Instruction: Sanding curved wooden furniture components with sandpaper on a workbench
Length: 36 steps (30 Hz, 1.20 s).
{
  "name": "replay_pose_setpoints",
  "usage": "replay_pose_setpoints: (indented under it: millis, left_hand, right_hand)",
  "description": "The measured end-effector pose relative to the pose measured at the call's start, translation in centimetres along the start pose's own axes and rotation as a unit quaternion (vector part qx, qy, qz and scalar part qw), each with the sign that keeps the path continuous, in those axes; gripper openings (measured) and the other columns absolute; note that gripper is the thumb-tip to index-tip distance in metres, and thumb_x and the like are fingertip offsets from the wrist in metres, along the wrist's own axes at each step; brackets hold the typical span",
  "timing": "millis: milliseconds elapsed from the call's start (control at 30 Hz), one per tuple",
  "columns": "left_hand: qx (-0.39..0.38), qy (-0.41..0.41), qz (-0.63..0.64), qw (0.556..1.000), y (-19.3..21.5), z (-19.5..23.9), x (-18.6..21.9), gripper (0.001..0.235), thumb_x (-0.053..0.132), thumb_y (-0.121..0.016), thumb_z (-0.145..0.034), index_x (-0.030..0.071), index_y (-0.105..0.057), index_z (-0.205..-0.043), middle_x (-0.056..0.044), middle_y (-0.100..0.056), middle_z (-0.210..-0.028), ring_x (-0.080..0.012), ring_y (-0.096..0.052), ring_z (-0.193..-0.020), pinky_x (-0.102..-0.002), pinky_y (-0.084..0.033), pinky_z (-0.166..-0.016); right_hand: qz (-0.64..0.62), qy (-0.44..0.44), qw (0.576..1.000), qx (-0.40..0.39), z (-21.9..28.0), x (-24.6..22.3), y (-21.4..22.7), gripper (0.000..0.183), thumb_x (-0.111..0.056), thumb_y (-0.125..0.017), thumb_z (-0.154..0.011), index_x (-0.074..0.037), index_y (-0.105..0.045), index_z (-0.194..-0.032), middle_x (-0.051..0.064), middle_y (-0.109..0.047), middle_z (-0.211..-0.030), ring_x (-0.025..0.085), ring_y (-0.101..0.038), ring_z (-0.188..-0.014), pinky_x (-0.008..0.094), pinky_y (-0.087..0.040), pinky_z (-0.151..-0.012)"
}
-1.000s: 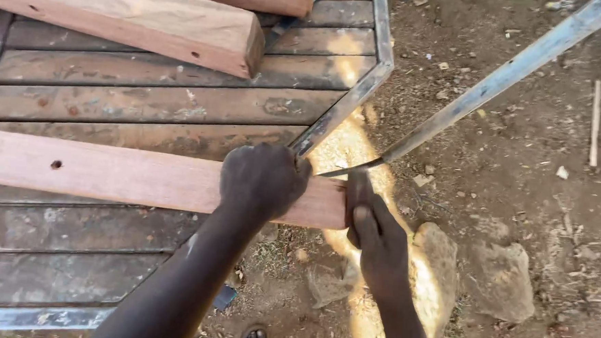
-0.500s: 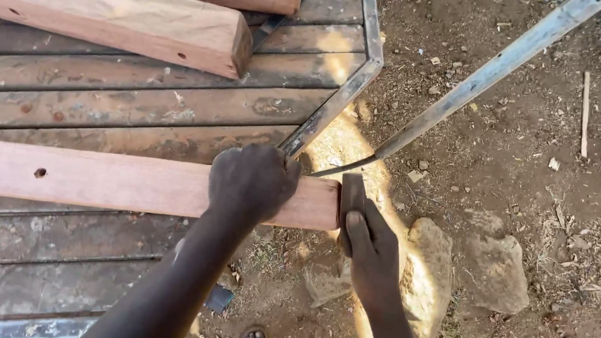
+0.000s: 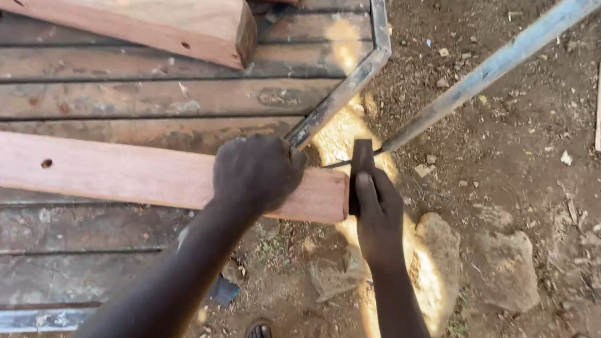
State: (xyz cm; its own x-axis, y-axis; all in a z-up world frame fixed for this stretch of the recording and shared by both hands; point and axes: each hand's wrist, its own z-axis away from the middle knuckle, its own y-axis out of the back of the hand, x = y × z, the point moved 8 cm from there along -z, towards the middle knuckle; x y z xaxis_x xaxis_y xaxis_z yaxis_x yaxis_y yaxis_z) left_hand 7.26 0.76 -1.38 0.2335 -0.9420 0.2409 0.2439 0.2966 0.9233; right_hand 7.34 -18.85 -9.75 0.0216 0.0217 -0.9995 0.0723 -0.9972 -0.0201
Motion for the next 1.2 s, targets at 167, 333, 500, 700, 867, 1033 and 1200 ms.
replay_pose_setpoints:
  millis: [167,333,500,700,867,1033,1200]
  left_hand:
    - [0.073,0.024,-0.025,0.997,-1.4,-0.3,-0.8,0.055,0.055,-0.049,-0.097,0.009,-0.079,-0.092,-0.024,-0.075,-0.094,-0.0483,-0.073,-0.085,-0.059,-0.056,-0.074]
    - [0.113,-0.009,-0.026,0.993,-2.2,-0.4,-0.7,0.053,0.052,-0.048,-0.099,0.007,-0.074,-0.088,-0.020,-0.075,-0.081,-0.0407,-0.074,-0.071,-0.054,-0.058,-0.064]
    - [0.065,0.006,-0.022,0.998,-1.5,-0.2,-0.4,0.060,0.053,-0.042,-0.098,0.007,-0.079,-0.088,-0.024,-0.075,-0.091,-0.0467,-0.074,-0.083,-0.057,-0.057,-0.071]
    - [0.073,0.000,-0.019,0.997,-1.6,-0.2,-0.7,0.065,0.059,-0.046,-0.104,0.007,-0.078,-0.084,-0.017,-0.074,-0.076,-0.0390,-0.073,-0.066,-0.053,-0.058,-0.063]
    - [0.063,-0.009,-0.021,0.998,-1.3,-0.5,-0.3,0.057,0.049,-0.041,-0.097,0.010,-0.081,-0.088,-0.022,-0.075,-0.092,-0.0466,-0.073,-0.084,-0.058,-0.057,-0.073]
    - [0.083,-0.005,0.002,0.997,-0.9,-0.5,-0.4,0.051,0.045,-0.045,-0.094,0.010,-0.080,-0.086,-0.022,-0.075,-0.090,-0.0474,-0.073,-0.083,-0.058,-0.056,-0.073]
    - [0.000,-0.010,0.018,1.000,0.4,0.5,0.0,0.046,0.039,-0.051,-0.091,0.006,-0.082,-0.098,-0.023,-0.077,-0.089,-0.0415,-0.077,-0.090,-0.051,-0.062,-0.077]
  right_hand:
    - [-0.008,0.017,0.996,-0.088,2.5,-0.7,0.5,0.024,-0.030,-0.054,-0.105,-0.012,-0.060,-0.091,-0.004,-0.037,-0.072,0.007,-0.035,-0.059,0.023,-0.027,-0.050]
    - [0.152,0.053,0.985,-0.068,1.4,-3.2,0.3,0.023,-0.026,-0.051,-0.104,-0.011,-0.057,-0.088,-0.002,-0.045,-0.064,0.010,-0.039,-0.057,0.029,-0.031,-0.050]
    - [0.161,0.094,0.970,-0.156,3.4,-4.7,0.1,0.051,-0.036,-0.049,-0.101,-0.007,-0.062,-0.140,0.007,-0.067,-0.109,0.019,-0.061,-0.098,0.034,-0.046,-0.081]
    - [0.229,-0.086,0.964,-0.107,3.8,-4.6,-0.9,0.054,-0.044,-0.046,-0.097,-0.017,-0.063,-0.141,0.003,-0.060,-0.095,0.017,-0.060,-0.093,0.034,-0.045,-0.078]
    - [0.243,0.050,0.963,-0.107,1.5,-3.4,-0.7,0.029,-0.034,-0.052,-0.100,-0.013,-0.069,-0.112,0.002,-0.059,-0.094,0.017,-0.058,-0.087,0.034,-0.045,-0.075]
    - [0.265,0.074,0.957,-0.089,2.3,-3.9,0.3,0.037,-0.047,-0.047,-0.103,-0.011,-0.052,-0.093,0.001,-0.044,-0.085,0.017,-0.047,-0.076,0.038,-0.036,-0.064]
    - [0.213,0.123,0.964,-0.096,0.9,-9.0,-2.6,0.033,-0.022,-0.053,-0.105,-0.001,-0.072,-0.122,0.020,-0.068,-0.093,0.025,-0.063,-0.089,0.046,-0.052,-0.079]
